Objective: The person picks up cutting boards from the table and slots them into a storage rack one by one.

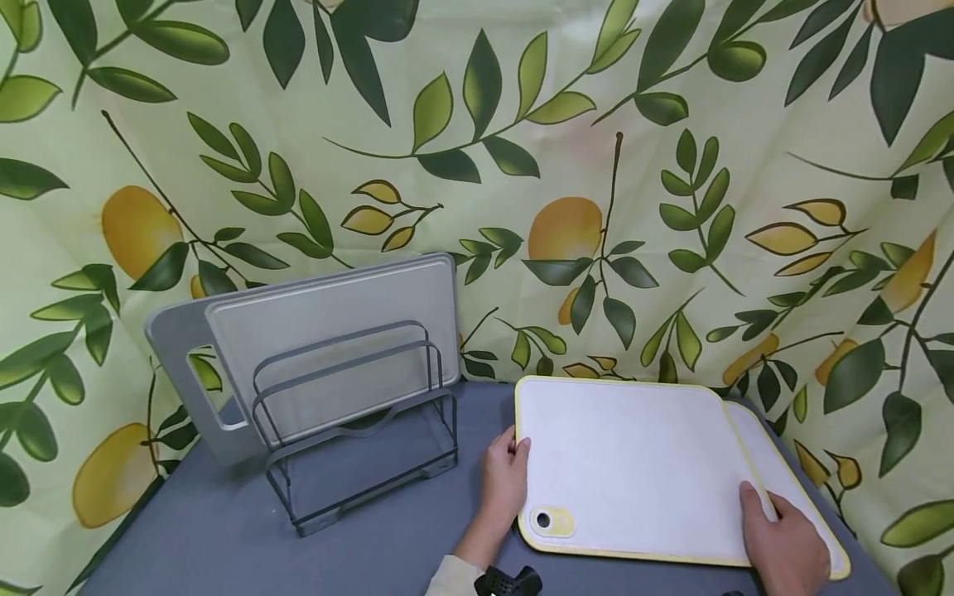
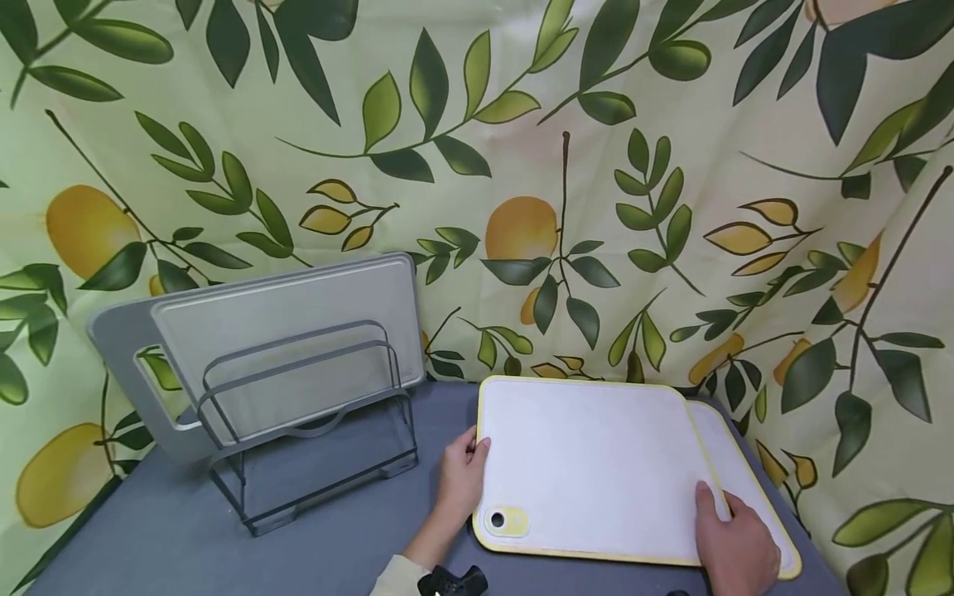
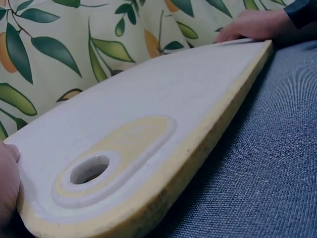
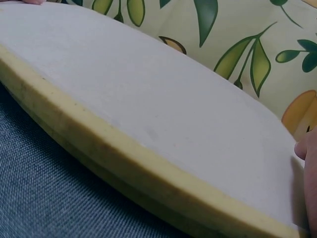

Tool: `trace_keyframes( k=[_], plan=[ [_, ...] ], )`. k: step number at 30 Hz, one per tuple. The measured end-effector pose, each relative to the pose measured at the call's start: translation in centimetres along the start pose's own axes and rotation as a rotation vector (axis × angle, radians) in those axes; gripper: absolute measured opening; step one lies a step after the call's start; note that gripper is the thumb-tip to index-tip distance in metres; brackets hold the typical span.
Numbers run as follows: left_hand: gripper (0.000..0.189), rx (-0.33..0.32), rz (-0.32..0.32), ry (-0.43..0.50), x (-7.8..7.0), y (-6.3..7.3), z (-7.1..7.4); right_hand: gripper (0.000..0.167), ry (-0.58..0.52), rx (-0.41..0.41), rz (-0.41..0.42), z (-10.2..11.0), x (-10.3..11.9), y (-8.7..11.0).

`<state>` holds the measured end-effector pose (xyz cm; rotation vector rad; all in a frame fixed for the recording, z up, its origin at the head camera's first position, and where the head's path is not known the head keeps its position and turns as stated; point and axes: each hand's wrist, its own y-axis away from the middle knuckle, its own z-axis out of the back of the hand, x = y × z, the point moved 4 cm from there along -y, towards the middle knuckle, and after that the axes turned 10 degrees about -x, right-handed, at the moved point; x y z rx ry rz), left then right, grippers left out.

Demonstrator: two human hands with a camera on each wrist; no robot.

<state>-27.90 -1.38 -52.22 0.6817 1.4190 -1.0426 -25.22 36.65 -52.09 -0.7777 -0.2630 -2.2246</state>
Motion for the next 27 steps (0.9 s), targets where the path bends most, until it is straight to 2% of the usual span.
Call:
trace_keyframes(
  k=[5,12,20,27],
  plan=[
    [0.019,0.001,0.010,0.014,0.10,0.23,-0.01,0.083,0.025,0.025,-0.016,0.04,-0.17,-0.03],
    [0.023,0.008,0.026,0.000,0.41,0.38,0.01,0.085,0.060,0.053,-0.008,-0.14,-0.59,-0.12],
    [0.020,-0.014,0.001,0.005,0.39,0.26,-0.09,0.090,0.067,0.085,-0.023,-0.02,-0.46,-0.09],
    [0.017,-0.023,-0.005,-0.014,0.22,-0.05,-0.32,0.087,0.060,0.068,-0.015,0.12,-0.18,-0.31]
  ],
)
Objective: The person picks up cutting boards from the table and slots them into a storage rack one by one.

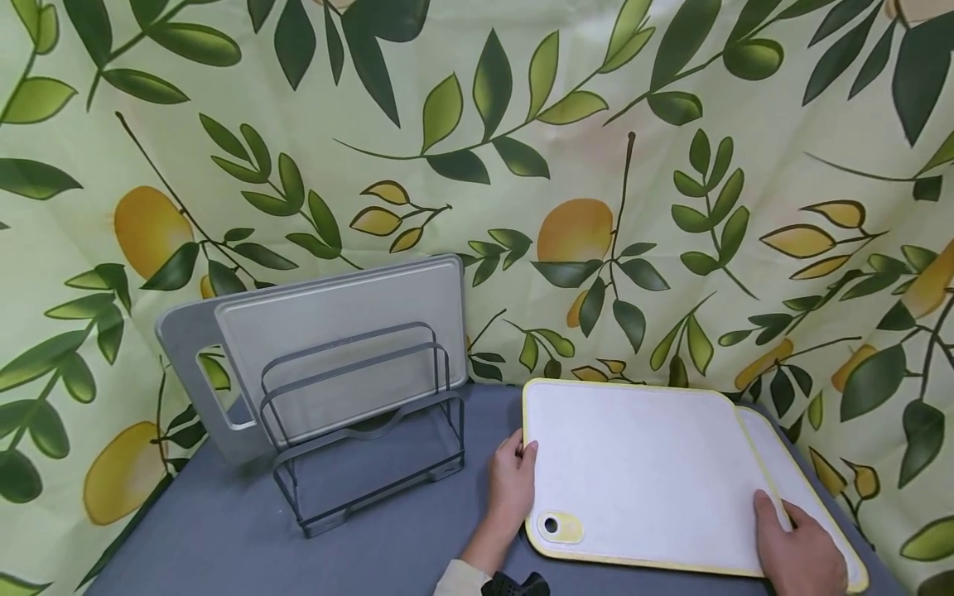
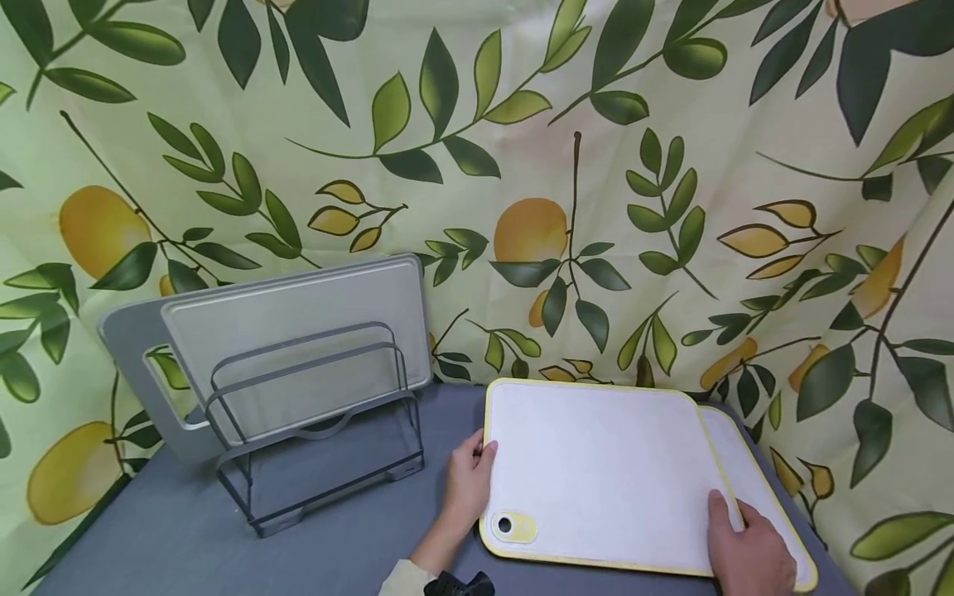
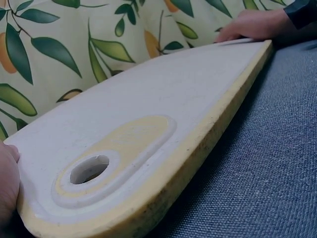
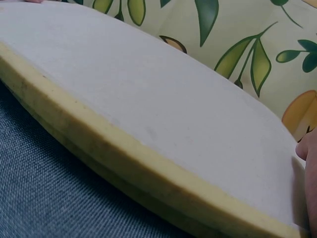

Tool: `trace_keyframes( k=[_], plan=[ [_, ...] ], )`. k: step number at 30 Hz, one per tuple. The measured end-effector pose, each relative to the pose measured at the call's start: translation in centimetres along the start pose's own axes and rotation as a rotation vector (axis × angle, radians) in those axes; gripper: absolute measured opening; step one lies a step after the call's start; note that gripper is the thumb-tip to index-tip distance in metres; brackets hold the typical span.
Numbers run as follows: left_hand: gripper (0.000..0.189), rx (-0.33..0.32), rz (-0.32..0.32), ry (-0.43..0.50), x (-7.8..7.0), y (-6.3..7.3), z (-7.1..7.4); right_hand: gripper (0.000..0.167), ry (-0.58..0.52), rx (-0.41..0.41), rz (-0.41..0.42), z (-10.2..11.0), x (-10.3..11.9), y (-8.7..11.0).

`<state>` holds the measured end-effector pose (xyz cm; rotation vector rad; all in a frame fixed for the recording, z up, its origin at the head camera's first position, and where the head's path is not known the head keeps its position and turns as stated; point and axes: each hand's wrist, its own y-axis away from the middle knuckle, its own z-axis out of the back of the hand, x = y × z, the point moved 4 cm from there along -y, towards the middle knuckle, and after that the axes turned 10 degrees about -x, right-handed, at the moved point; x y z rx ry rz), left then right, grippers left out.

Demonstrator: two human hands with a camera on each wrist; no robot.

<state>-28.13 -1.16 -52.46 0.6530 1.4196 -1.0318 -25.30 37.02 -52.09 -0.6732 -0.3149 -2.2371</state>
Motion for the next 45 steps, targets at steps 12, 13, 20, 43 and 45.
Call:
trace_keyframes(
  k=[12,13,20,43,45],
  plan=[
    [0.021,0.007,0.005,0.017,0.0,0.2,-0.1,0.081,-0.027,-0.023,0.014,0.2,-0.3,-0.1],
    [0.021,0.005,0.003,0.021,-0.1,0.1,-0.1,0.082,-0.029,-0.021,0.012,0.1,-0.2,-0.2],
    [0.016,0.006,0.000,0.033,-0.7,0.1,0.1,0.082,-0.028,-0.028,0.009,0.2,-0.3,-0.2],
    [0.026,-0.041,-0.039,-0.016,-2.1,-1.0,1.6,0.071,-0.174,-0.090,0.053,0.2,1.2,0.5],
    [0.028,-0.038,-0.029,-0.019,-2.3,-1.0,1.7,0.071,-0.190,-0.091,0.051,0.3,1.2,0.5]
  ],
)
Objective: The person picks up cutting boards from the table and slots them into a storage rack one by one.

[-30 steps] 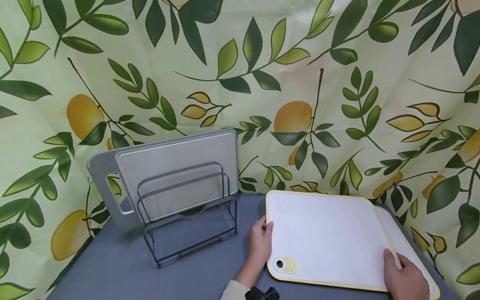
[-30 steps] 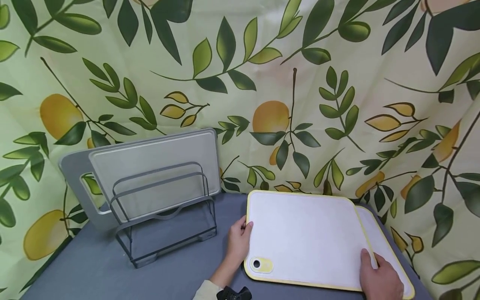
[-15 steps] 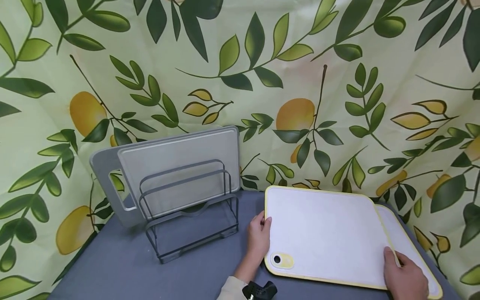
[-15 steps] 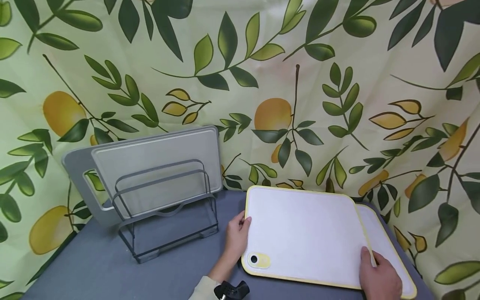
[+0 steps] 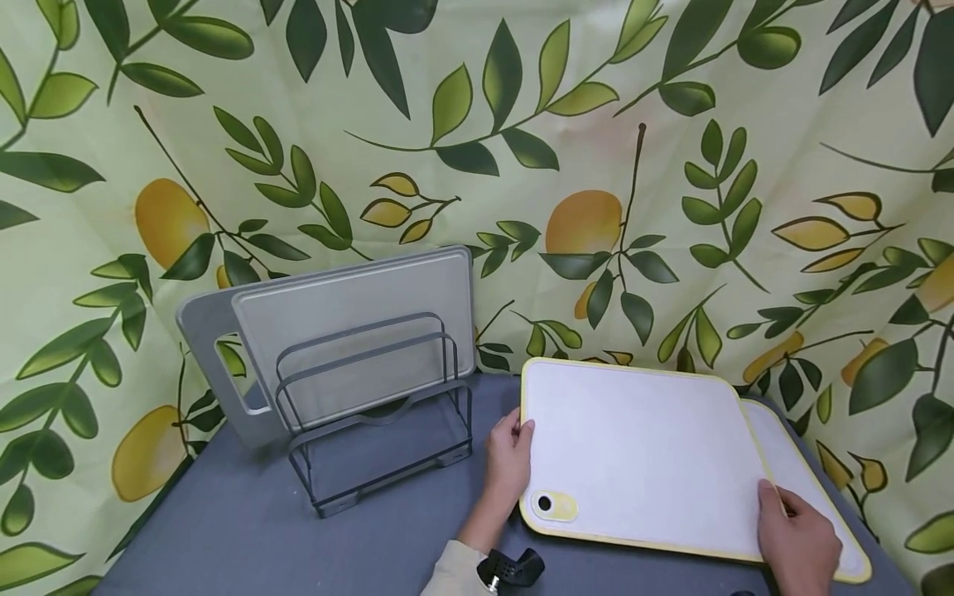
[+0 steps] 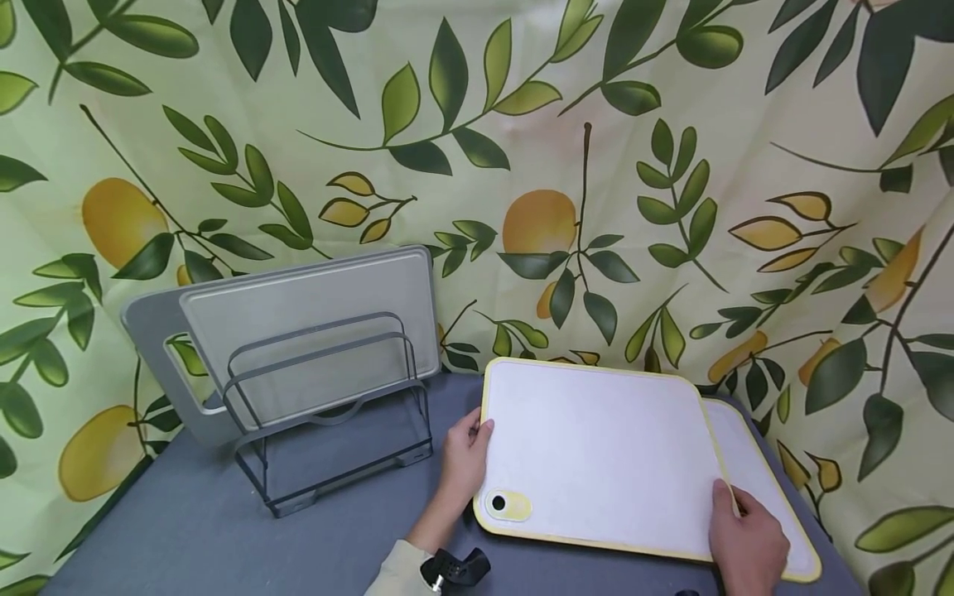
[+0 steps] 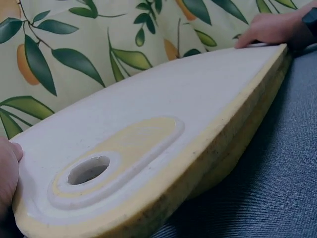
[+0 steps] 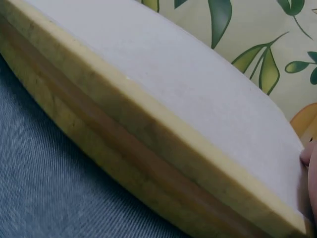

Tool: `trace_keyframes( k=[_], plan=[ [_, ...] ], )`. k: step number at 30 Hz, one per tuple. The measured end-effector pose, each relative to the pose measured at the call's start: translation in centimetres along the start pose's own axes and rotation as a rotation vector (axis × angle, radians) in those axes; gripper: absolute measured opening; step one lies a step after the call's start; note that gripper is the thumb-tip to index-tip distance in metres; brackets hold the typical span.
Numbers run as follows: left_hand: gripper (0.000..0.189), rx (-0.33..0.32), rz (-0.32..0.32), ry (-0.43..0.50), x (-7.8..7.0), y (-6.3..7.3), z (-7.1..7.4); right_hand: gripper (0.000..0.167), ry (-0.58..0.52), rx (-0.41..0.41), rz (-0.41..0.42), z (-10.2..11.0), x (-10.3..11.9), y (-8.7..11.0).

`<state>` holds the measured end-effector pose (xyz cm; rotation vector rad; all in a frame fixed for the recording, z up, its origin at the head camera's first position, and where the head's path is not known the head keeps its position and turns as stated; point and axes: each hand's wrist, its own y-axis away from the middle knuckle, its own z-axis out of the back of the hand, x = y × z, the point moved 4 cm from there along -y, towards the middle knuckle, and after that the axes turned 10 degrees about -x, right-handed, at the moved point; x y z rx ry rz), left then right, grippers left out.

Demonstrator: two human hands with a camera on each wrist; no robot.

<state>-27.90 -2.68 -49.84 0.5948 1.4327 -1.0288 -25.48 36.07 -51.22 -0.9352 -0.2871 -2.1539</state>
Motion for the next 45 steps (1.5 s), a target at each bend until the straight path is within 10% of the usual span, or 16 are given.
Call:
trace_keyframes(
  k=[45],
  plan=[
    [0.033,-0.007,-0.064,0.067,-7.2,-1.4,4.2,0.064,-0.251,-0.003,-0.163,1.7,3.9,1.2]
  ],
)
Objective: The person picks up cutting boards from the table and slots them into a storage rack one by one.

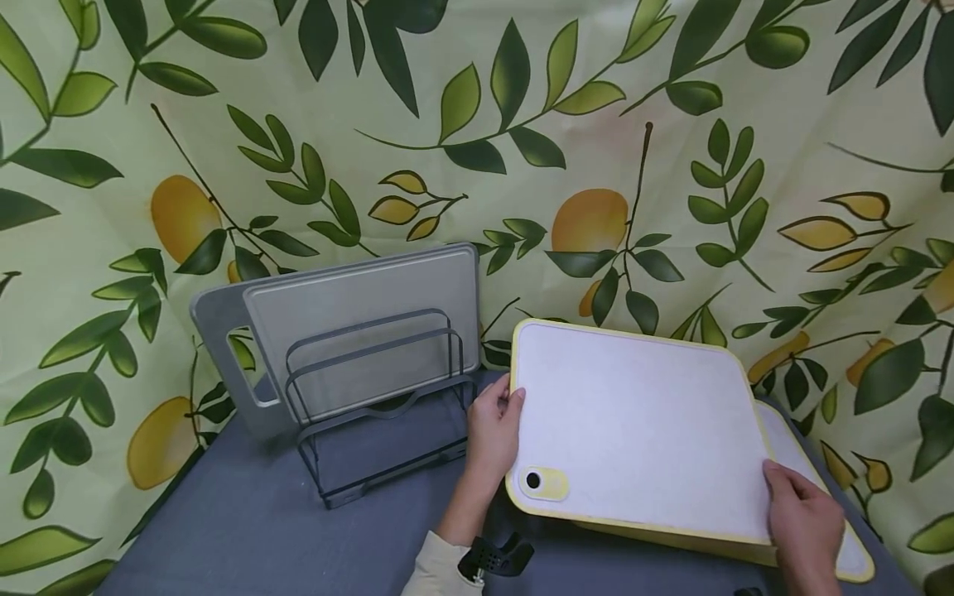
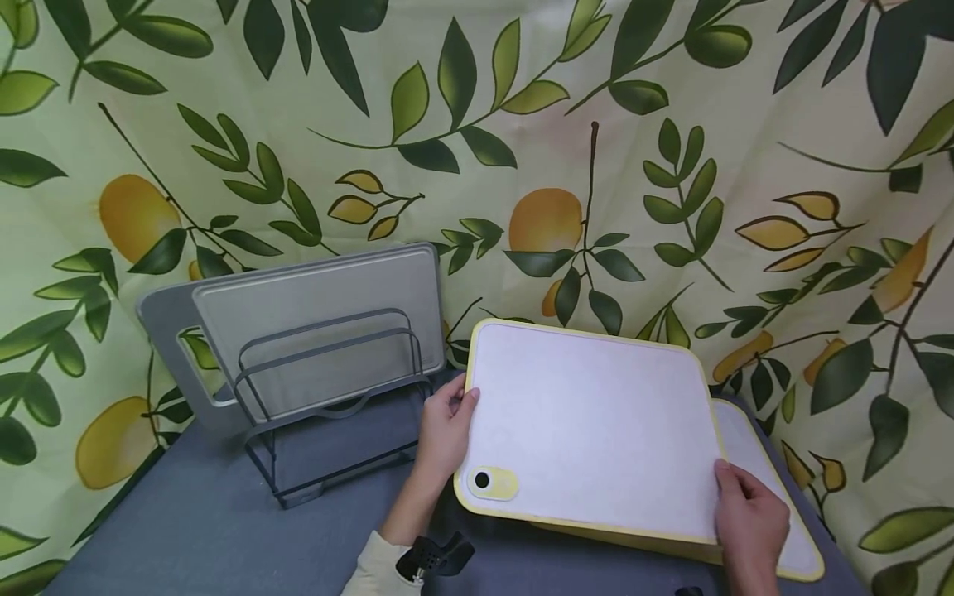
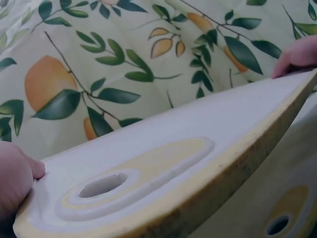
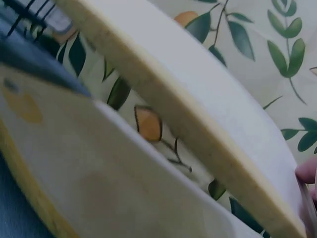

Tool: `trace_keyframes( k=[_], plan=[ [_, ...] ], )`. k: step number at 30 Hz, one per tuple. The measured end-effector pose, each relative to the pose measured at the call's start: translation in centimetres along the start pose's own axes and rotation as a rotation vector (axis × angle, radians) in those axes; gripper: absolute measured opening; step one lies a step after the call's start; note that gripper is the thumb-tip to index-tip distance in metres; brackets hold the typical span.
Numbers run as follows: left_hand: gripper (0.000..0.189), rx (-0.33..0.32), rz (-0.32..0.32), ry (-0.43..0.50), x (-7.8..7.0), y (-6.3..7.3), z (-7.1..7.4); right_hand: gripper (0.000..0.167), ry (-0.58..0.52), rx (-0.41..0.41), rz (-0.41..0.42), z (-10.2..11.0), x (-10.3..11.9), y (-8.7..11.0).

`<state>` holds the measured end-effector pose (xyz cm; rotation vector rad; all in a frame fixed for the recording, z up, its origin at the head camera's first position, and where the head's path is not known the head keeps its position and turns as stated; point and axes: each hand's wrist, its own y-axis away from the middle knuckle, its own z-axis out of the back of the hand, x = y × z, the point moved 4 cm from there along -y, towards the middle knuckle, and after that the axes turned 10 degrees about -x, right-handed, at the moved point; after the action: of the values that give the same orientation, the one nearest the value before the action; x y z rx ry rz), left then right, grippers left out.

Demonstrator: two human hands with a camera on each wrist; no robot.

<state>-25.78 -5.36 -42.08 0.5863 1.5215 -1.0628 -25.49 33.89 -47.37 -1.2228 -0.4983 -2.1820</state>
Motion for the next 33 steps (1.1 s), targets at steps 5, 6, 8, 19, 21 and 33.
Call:
trace_keyframes(
  k=[5,6,8,19,21,33],
  plan=[
    [0.035,0.005,0.007,-0.001,-0.6,-0.2,0.5,0.060,-0.065,-0.006,-0.026,0.4,0.5,0.4],
    [0.036,0.003,0.011,-0.002,-0.7,-0.2,0.6,0.056,-0.084,-0.004,-0.031,0.5,0.6,0.5],
    [0.036,-0.002,0.018,-0.004,-1.0,-0.2,0.9,0.047,-0.124,0.002,-0.048,0.6,0.7,0.8],
    [0.036,-0.062,0.005,-0.010,-2.2,-0.4,2.7,0.053,-0.123,0.028,-0.015,0.6,2.7,1.4],
    [0.036,-0.075,0.004,-0.002,-2.2,-0.4,3.1,0.049,-0.109,0.027,-0.007,0.6,3.1,1.5],
    [0.039,-0.086,0.041,-0.039,-2.4,1.0,4.4,0.019,-0.160,0.053,-0.049,1.8,3.8,2.6]
  ],
)
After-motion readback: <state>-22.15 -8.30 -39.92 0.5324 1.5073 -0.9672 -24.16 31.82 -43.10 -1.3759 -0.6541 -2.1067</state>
